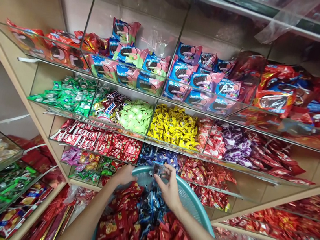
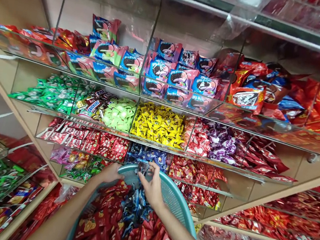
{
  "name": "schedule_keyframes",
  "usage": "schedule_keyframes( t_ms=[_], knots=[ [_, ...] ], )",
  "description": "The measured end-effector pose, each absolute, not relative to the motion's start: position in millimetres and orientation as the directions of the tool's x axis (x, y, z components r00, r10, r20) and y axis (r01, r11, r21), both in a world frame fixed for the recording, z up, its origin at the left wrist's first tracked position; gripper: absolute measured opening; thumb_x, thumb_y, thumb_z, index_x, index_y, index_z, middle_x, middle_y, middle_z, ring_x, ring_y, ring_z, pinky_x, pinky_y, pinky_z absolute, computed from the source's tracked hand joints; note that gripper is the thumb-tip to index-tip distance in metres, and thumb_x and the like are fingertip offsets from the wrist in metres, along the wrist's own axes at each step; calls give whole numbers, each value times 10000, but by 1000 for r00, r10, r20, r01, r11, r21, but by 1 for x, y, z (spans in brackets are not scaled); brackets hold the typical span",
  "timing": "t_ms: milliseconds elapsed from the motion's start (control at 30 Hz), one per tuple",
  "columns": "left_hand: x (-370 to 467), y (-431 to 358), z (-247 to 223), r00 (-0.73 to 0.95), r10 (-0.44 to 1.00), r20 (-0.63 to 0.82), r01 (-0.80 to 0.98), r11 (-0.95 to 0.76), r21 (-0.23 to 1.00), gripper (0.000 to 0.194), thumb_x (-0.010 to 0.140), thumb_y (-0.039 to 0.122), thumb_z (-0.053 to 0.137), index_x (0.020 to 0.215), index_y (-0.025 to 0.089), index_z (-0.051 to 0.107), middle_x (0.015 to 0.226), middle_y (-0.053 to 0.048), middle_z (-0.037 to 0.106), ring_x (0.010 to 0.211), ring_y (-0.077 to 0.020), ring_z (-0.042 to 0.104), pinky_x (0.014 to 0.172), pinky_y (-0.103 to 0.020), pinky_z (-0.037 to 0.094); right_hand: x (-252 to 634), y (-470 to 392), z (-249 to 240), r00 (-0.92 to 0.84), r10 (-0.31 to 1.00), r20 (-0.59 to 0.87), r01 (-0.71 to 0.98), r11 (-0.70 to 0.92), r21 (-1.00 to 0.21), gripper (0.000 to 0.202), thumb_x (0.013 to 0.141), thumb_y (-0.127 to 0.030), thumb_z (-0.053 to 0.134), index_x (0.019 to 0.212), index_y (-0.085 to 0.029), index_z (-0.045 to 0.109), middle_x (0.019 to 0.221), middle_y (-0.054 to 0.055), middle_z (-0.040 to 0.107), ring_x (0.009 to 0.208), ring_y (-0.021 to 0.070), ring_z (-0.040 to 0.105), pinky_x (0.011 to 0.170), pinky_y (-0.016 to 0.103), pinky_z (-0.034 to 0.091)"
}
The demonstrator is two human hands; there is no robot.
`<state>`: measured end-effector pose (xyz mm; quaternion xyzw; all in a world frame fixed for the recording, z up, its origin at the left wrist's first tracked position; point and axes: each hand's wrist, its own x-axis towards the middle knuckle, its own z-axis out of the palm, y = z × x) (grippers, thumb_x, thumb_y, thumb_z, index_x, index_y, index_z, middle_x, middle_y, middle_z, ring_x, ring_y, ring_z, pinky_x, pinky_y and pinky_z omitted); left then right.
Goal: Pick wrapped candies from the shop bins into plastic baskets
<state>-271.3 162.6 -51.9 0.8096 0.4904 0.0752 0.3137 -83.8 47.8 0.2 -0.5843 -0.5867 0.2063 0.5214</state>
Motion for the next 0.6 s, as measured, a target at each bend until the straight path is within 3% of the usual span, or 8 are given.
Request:
schedule_keyframes(
  t_ms=[133, 233, 467, 600],
  knots=[
    [-271, 161, -49, 517, 835, -189, 744, -329, 582, 283, 621, 387, 600, 786, 157, 622, 707, -6, 635, 642, -139, 551, 553, -200, 340, -89, 55, -12, 219, 935, 280, 295, 210, -932, 402, 798, -387, 501, 1107, -217, 309, 920, 39, 578, 817, 146, 573, 722, 293, 486],
    [-271, 160, -47, 512, 838, -189, 754, -334, 566, 297, 619, 399, 603, 797, 162, 623, 722, -4, 640, 647, -140, 553, 558, -202, 343, -88, 56, -17, 206, 943, 261, 293, 195, -936, 376, 800, -394, 498, 1085, -220, 327, 927, 37, 589, 848, 148, 574, 781, 315, 473],
    [-271, 159, -44, 489, 848, -204, 779, -320, 540, 291, 621, 404, 607, 788, 167, 630, 725, -17, 651, 653, -144, 564, 556, -200, 344, -60, 42, -9, 189, 942, 277, 450, 168, -877, 384, 787, -422, 511, 1071, -205, 367, 994, 59, 591, 931, 172, 563, 861, 346, 435],
    [-272, 159, -45, 498, 844, -200, 775, -329, 540, 279, 627, 397, 604, 791, 172, 621, 744, -25, 653, 655, -145, 574, 549, -195, 345, -38, 20, -14, 162, 956, 244, 633, 89, -769, 416, 783, -427, 510, 1112, -213, 374, 1030, 59, 568, 977, 189, 545, 852, 334, 436]
  ],
)
